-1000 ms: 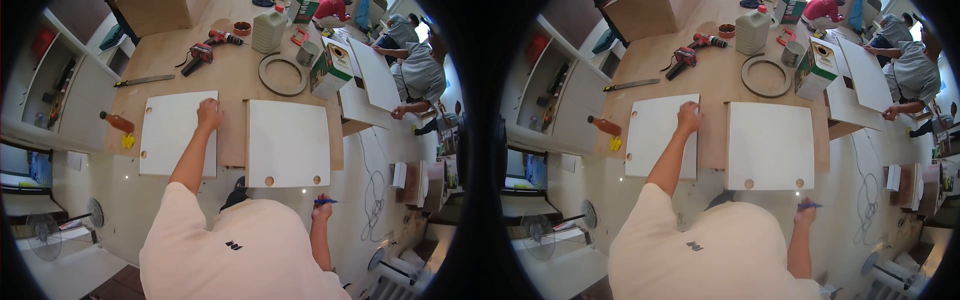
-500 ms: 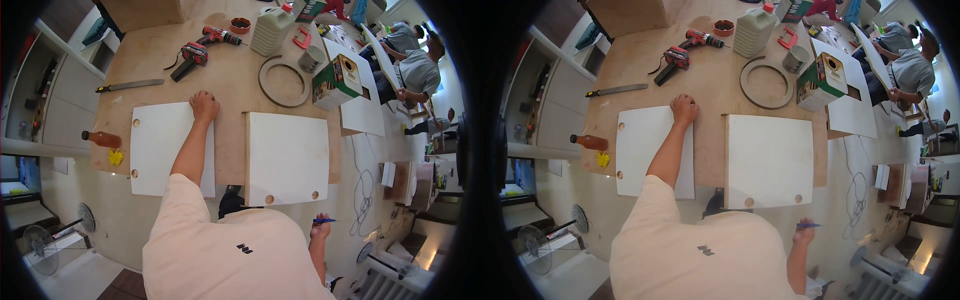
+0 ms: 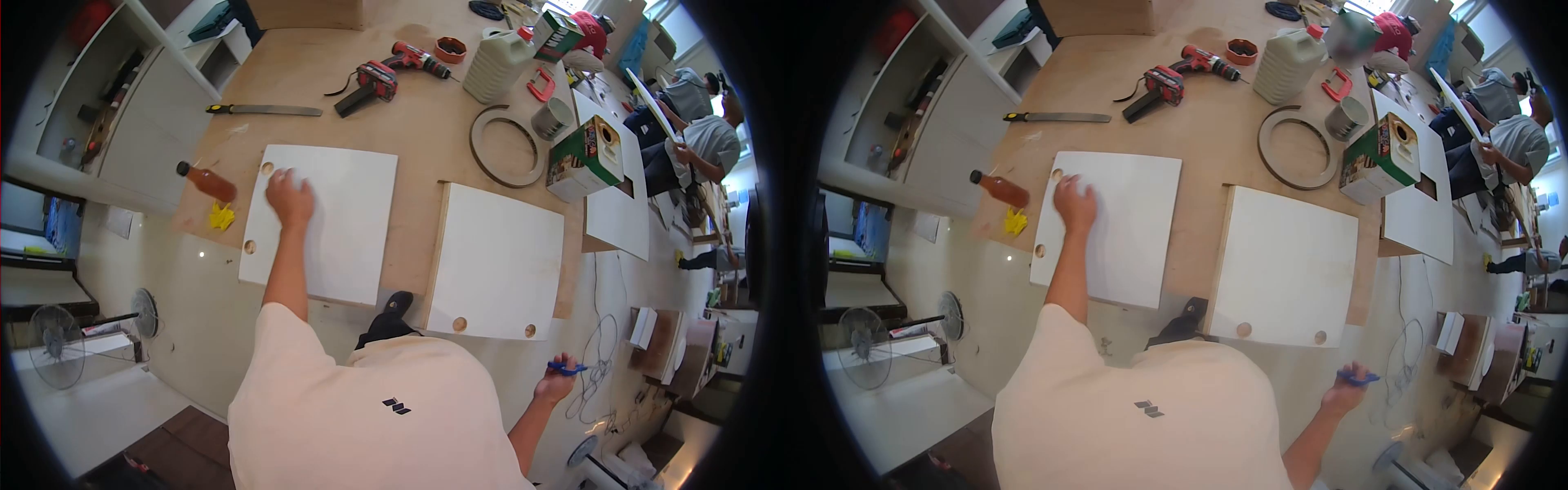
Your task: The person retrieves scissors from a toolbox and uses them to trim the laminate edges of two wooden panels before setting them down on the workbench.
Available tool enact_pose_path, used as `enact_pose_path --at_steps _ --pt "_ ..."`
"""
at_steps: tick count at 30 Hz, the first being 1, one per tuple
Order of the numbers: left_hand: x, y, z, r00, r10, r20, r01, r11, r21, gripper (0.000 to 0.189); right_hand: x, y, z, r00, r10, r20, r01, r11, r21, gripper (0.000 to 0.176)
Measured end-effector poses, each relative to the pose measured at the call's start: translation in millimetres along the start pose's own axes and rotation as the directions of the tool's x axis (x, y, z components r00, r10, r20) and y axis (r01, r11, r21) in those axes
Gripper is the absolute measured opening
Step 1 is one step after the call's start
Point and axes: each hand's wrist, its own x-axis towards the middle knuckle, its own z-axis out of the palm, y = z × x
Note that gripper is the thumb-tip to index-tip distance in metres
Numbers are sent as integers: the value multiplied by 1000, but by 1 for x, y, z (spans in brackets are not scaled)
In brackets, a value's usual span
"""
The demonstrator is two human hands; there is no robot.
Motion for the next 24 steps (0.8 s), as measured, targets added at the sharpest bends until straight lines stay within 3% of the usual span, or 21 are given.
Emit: enact_pose_path --at_steps 1,2,4,6,7,10,11,12,18,21,24 --pt "-8 -27 -17 997 -78 -30 80 995 65 41 -14 -7 18 997 -35 75 33 999 26 23" --pt "-11 -39 -47 978 -203 56 196 973 119 45 -23 -8 33 978 -81 194 90 995 -37 32" --pt "-26 -67 -78 917 -372 143 350 924 156 48 -44 -10 72 929 23 369 36 988 -151 37" --pt "-37 -90 -101 807 -515 288 481 857 187 53 -76 3 116 796 102 597 101 949 -297 46" --pt "-45 -100 -106 812 -499 302 463 866 187 52 -88 14 133 693 174 700 138 920 -366 51" --pt "-55 -121 -113 799 -439 412 410 898 162 48 -132 71 181 528 365 767 -12 906 -423 51" --pt "-53 -124 -115 766 -425 483 414 900 135 46 -142 96 192 495 355 793 126 874 -470 53" --pt "-49 -129 -115 729 -405 552 422 901 105 45 -155 114 203 488 347 801 174 860 -479 53" --pt "-31 -148 -92 772 -310 556 414 908 -69 38 -190 192 239 536 229 813 407 774 -486 55" --pt "-17 -158 -70 592 -391 705 616 784 -81 38 -190 213 250 567 185 803 524 671 -525 52" --pt "-24 -166 -61 717 -301 629 507 844 -174 35 -194 237 256 638 168 751 526 617 -585 50"
